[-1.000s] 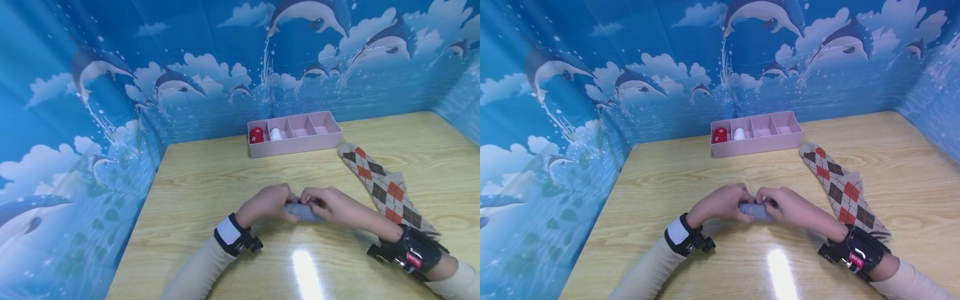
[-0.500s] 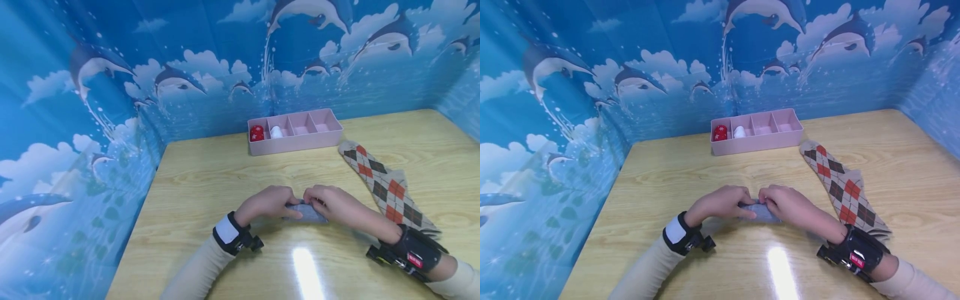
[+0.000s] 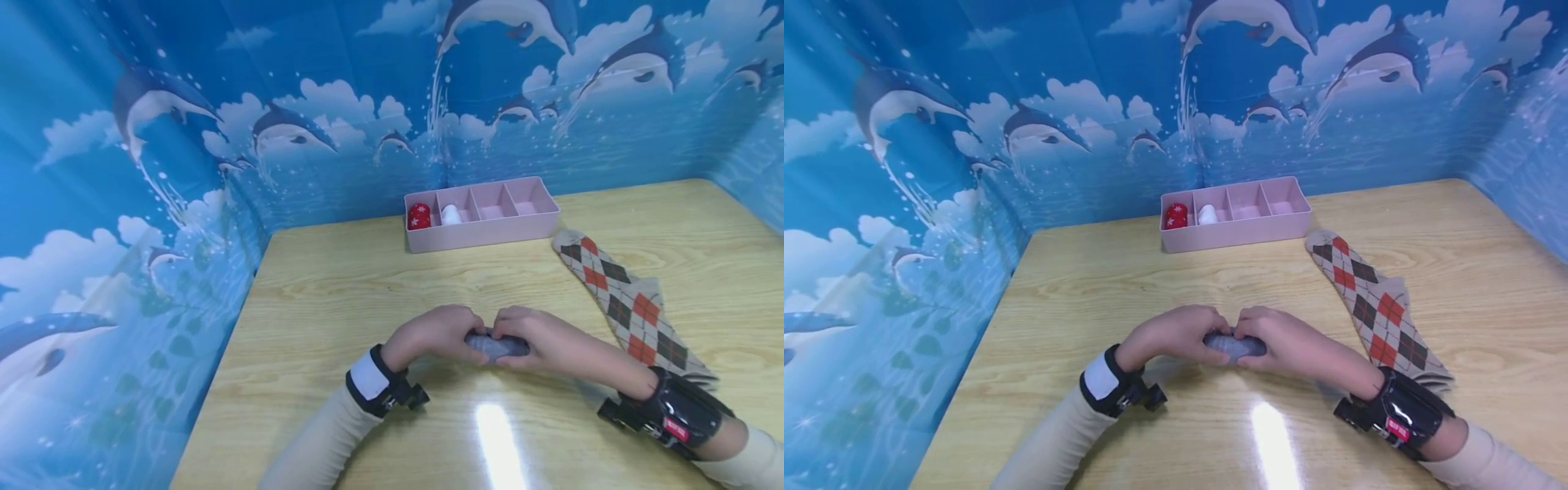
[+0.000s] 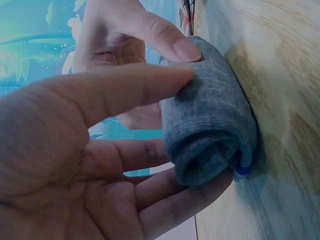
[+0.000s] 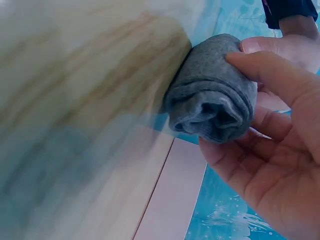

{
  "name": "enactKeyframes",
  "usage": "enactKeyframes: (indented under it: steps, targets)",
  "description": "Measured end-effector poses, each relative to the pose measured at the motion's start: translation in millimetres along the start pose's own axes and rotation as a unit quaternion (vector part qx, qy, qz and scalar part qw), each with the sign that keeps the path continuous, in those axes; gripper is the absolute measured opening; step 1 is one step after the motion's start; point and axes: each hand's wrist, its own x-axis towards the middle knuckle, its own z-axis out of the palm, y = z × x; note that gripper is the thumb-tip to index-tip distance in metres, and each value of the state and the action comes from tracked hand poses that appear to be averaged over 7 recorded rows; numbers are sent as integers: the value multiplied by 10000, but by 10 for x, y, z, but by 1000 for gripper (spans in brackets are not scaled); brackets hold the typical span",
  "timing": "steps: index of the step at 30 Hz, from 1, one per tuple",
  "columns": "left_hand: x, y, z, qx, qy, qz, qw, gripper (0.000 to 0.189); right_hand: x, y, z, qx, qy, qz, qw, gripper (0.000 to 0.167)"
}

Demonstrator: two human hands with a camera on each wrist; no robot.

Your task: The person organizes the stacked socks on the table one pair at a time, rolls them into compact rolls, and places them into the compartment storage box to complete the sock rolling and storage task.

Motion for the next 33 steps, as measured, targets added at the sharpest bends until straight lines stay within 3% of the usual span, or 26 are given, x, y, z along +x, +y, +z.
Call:
enactKeyframes:
  steps: [7, 15, 20, 24, 28, 33]
  targets:
    - [-7, -1, 11, 156, 150, 119, 9997, 30, -14, 55, 6, 175, -84, -260, 9995, 12]
    - [17, 27, 31, 415, 193, -24, 9989, 23, -38, 62, -5, 376, -418, 241, 9981, 17]
    - [23, 61, 41, 915, 401, -54, 9950, 28, -37, 24, 12, 20, -276, 436, 9987, 26]
    - [28, 66, 42, 1211, 509, -70, 9913, 26, -25, 14, 28, -110, -187, 575, 9981, 24]
    - [65, 50, 53, 1089, 780, -88, 9909, 18, 2, 18, 28, 120, 24, 828, 9965, 18]
    - [81, 40, 69, 839, 1227, -346, 9883, 24, 20, 30, 35, 251, 335, 770, 9962, 16]
